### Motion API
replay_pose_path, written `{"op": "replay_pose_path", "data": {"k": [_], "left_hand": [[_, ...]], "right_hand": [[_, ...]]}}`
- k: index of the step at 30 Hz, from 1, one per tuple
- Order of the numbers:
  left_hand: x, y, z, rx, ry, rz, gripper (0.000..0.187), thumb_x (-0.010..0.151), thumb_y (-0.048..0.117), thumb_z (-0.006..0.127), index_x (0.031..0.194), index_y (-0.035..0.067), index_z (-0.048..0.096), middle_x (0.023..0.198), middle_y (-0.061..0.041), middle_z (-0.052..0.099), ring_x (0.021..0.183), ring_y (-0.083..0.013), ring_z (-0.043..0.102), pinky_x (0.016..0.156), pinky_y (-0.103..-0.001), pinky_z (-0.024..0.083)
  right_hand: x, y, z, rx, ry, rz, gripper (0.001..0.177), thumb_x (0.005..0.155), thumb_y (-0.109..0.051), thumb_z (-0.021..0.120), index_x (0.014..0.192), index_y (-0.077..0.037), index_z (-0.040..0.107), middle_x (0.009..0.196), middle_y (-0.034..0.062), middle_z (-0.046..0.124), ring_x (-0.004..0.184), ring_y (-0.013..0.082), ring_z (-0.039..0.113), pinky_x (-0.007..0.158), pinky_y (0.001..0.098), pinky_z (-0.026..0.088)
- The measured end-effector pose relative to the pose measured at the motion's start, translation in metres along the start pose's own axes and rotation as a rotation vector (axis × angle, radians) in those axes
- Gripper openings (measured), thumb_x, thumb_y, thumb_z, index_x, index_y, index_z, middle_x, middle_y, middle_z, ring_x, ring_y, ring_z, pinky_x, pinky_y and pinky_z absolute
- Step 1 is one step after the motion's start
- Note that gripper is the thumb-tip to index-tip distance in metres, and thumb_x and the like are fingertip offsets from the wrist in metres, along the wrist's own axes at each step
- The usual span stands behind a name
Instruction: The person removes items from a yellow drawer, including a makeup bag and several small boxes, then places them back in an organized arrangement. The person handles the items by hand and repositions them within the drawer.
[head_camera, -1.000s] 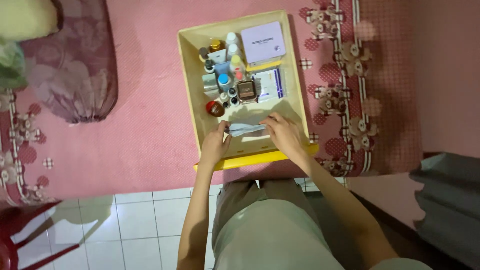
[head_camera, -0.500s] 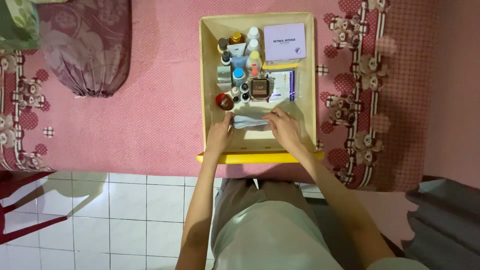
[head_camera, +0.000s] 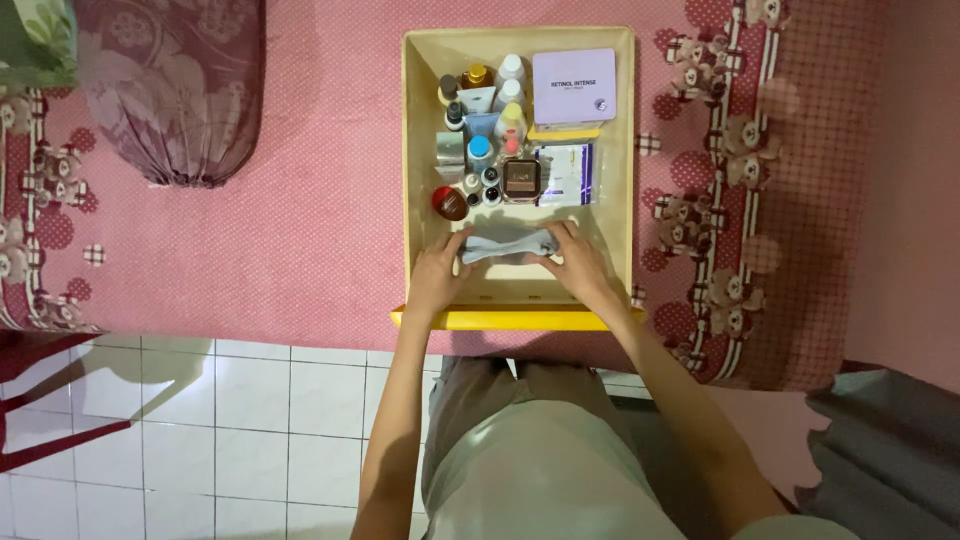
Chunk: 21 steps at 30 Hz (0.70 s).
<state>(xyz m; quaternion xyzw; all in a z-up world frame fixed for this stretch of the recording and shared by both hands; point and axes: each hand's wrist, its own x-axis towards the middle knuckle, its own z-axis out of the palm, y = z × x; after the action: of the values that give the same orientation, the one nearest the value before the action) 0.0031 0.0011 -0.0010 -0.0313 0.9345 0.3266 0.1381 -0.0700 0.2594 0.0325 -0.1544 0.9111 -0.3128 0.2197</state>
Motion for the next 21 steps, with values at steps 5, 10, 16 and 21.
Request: {"op": "replay_pose_path", "data": {"k": [5, 10, 16, 21], "left_hand": [[-0.013, 0.012, -0.001, 0.204, 0.137, -0.014, 0.039, 0.091, 0.035, 0.072, 0.125, 0.019, 0.061, 0.103, -0.013, 0.074, 0.098, -0.0346, 0.072, 0.089, -0.048, 0.049], [-0.033, -0.005, 0.018, 0.340, 0.216, -0.091, 0.038, 0.090, 0.042, 0.069, 0.120, 0.019, 0.060, 0.092, -0.008, 0.074, 0.101, -0.0266, 0.069, 0.095, -0.046, 0.044], [-0.059, -0.003, 0.019, 0.364, 0.305, -0.224, 0.038, 0.089, 0.045, 0.070, 0.114, 0.018, 0.060, 0.085, -0.007, 0.075, 0.101, -0.0233, 0.068, 0.097, -0.047, 0.041], [-0.066, 0.015, 0.016, 0.414, 0.341, -0.340, 0.040, 0.081, 0.050, 0.074, 0.104, 0.019, 0.063, 0.095, -0.004, 0.071, 0.103, -0.0209, 0.061, 0.093, -0.046, 0.041]], "right_hand": [[0.014, 0.011, 0.009, -0.067, -0.020, -0.021, 0.035, 0.094, -0.017, 0.070, 0.127, -0.010, 0.060, 0.108, 0.0146, 0.068, 0.095, 0.0375, 0.073, 0.080, 0.0525, 0.058], [0.047, 0.011, 0.015, -0.209, -0.104, -0.161, 0.046, 0.092, -0.019, 0.071, 0.135, -0.017, 0.056, 0.107, 0.0110, 0.069, 0.097, 0.0341, 0.074, 0.077, 0.0462, 0.059], [0.090, -0.019, 0.018, -0.456, -0.207, -0.512, 0.052, 0.091, -0.016, 0.070, 0.138, -0.021, 0.048, 0.104, 0.0156, 0.072, 0.105, 0.0383, 0.071, 0.091, 0.0507, 0.053], [0.128, -0.020, 0.049, -0.616, -0.226, -0.694, 0.047, 0.089, -0.017, 0.072, 0.131, -0.023, 0.054, 0.100, 0.0131, 0.074, 0.104, 0.0320, 0.070, 0.096, 0.0447, 0.049]]}}
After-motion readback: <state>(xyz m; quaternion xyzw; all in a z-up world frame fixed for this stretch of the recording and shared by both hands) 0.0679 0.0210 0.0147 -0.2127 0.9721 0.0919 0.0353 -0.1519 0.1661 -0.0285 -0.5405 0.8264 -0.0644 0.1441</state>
